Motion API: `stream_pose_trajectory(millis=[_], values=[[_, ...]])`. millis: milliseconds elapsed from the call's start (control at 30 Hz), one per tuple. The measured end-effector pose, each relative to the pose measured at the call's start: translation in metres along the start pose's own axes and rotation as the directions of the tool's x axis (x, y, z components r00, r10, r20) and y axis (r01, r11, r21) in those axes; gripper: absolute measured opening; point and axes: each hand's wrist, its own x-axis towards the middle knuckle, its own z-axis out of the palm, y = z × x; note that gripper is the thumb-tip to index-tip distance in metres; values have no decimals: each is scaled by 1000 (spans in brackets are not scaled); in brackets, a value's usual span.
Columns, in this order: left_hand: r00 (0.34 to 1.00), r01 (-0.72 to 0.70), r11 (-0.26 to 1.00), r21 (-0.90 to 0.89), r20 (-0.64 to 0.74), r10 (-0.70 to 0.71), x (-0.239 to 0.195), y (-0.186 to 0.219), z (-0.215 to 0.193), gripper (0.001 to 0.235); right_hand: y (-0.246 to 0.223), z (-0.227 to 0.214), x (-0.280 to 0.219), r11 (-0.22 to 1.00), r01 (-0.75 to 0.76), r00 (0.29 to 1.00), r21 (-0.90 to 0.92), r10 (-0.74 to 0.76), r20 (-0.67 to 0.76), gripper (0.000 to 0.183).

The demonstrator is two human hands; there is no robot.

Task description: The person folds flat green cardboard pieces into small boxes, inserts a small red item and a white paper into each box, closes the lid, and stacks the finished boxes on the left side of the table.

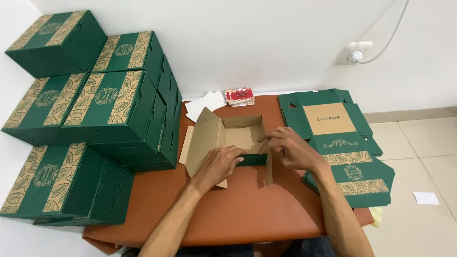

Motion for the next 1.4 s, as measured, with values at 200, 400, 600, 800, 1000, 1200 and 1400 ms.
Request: stream_pose_trajectory(millis=[200, 400, 600, 800, 1000, 1200, 1400], values=[[1000, 15, 998, -65, 3, -15, 1, 5, -2, 25, -4, -11, -7, 988, -105, 969, 113, 76, 235, 30], [999, 8, 997, -76, 37, -5, -1, 3, 0, 37, 18, 3, -4, 998, -57, 998, -29, 58, 8, 21], [997, 27, 997, -68, 67, -23, -5, 7, -4, 42, 28, 19, 3, 992, -105, 994, -67, 105, -11, 21], [996, 70, 994, -87, 59, -65, -5, 7, -8, 45, 19, 34, 8, 977, -93, 994, -193, 101, 33, 20], [985, -74, 996, -47, -160, 66, -2, -13, -18, 48, 49, 57, 12, 978, -130, 989, -163, 117, -86, 24], [989, -133, 976, -174, 35, 141, -16, -20, -36, 40, 69, 71, 14, 975, -152, 979, -164, 125, -162, 24], [989, -69, 989, -133, 124, 86, -13, -26, -27, 20, 73, 80, 18, 977, -122, 975, -176, 85, -205, 32]])
